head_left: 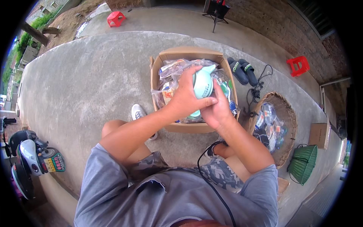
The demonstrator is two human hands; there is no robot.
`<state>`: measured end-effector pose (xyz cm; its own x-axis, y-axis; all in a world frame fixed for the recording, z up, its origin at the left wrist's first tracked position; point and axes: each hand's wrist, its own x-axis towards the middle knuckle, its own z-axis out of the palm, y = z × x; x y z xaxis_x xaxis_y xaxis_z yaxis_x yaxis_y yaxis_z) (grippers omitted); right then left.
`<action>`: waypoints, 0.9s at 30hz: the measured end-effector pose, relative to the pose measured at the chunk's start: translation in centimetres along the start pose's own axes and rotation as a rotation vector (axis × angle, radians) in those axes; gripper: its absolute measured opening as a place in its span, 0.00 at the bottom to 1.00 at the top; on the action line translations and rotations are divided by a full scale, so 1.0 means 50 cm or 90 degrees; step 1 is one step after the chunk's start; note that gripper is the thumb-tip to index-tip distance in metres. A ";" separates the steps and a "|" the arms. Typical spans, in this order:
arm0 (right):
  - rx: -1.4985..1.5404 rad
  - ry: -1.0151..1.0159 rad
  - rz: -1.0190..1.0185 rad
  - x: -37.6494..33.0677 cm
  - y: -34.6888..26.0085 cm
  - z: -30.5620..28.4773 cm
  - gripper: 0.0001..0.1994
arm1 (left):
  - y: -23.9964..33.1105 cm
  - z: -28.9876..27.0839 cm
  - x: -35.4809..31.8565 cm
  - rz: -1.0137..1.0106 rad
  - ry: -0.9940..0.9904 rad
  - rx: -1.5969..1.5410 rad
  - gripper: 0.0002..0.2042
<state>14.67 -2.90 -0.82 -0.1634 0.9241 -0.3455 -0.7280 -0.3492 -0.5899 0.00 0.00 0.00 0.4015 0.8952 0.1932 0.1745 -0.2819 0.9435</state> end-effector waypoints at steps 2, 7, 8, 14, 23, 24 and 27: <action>0.034 0.019 0.019 -0.005 -0.011 0.003 0.28 | 0.006 0.012 -0.004 0.100 0.032 0.108 0.51; 0.095 0.031 0.064 -0.025 -0.026 0.009 0.29 | 0.027 0.021 -0.018 0.147 0.031 0.213 0.56; 0.108 0.053 0.081 -0.033 -0.034 0.013 0.29 | 0.037 0.025 -0.019 0.137 0.034 0.206 0.58; 0.119 0.034 0.075 -0.020 -0.042 -0.003 0.31 | 0.038 0.017 -0.003 0.177 0.043 0.246 0.58; -0.167 0.061 -0.042 0.004 -0.078 0.034 0.27 | 0.044 -0.022 0.027 0.033 -0.044 -0.046 0.37; -0.180 0.060 -0.049 0.015 -0.068 0.014 0.26 | 0.029 -0.010 0.026 0.032 -0.023 -0.038 0.37; -0.215 0.097 -0.042 0.027 -0.052 0.015 0.23 | -0.021 0.031 0.027 -0.068 0.045 -0.107 0.37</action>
<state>15.85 -0.63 0.77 -0.0038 0.9212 -0.3891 -0.4683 -0.3454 -0.8132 1.76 0.98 -1.13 0.3243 0.9403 0.1029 0.0581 -0.1284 0.9900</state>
